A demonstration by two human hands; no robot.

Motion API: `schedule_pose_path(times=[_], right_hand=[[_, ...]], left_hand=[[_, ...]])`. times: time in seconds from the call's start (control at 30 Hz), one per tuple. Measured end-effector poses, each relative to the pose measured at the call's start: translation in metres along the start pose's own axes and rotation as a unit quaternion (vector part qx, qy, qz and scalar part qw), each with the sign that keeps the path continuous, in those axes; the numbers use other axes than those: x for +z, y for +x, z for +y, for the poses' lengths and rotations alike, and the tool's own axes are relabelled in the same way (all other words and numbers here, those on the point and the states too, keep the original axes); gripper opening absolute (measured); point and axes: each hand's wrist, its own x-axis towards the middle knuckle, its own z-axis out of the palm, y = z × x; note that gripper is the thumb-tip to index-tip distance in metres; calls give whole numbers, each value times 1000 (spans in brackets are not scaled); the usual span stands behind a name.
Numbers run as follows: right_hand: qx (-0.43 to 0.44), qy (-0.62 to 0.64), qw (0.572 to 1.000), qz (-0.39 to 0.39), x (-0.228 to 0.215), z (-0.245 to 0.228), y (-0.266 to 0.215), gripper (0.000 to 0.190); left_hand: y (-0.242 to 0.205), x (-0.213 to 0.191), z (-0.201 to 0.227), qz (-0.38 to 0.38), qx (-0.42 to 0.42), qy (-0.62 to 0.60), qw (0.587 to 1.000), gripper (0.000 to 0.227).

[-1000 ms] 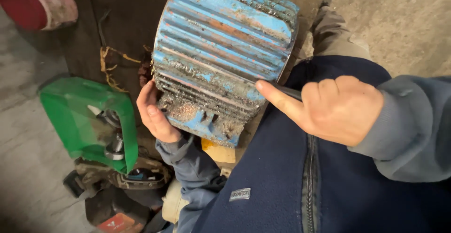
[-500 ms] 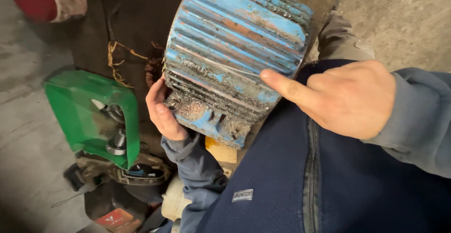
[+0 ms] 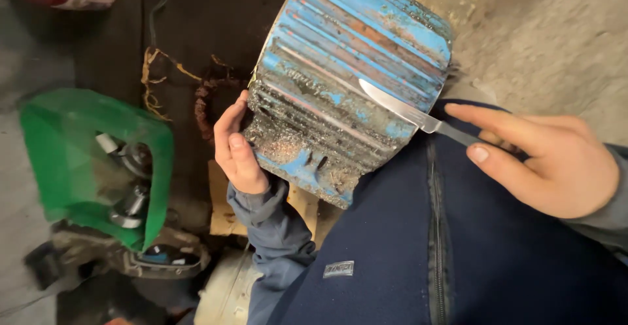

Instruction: The person holds a blue, ribbed metal part and uses a knife to scrape off dirt and debris from its surface. The person rotates the part to access different areas and continues scraping with the knife.

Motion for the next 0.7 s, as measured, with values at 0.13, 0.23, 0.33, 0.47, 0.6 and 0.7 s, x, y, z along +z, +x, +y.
schedule_pose_path(times=[0.13,0.23,0.33,0.47,0.6,0.7], right_hand=[[-82,-78,991,67,2,-20,-2,40],[-146,-133,978,72,-1,-31,0,51],[-66,-319,945,35,-9,-44,5,54],[-128,-261,955,61,-12,-40,8,47],[-177,-210,958,84,-7,-28,8,45],[-183,-189,957,118,-1,-34,3,42]], left_hand=[[2,0,-5,-1,20,-15,1000,56],[0,-2,-10,-2,31,-15,999,53],[0,-1,-14,7,46,-26,999,50],[0,2,-13,17,54,-46,997,46],[2,6,-11,17,59,-41,997,45],[3,5,-11,15,65,-20,998,45]])
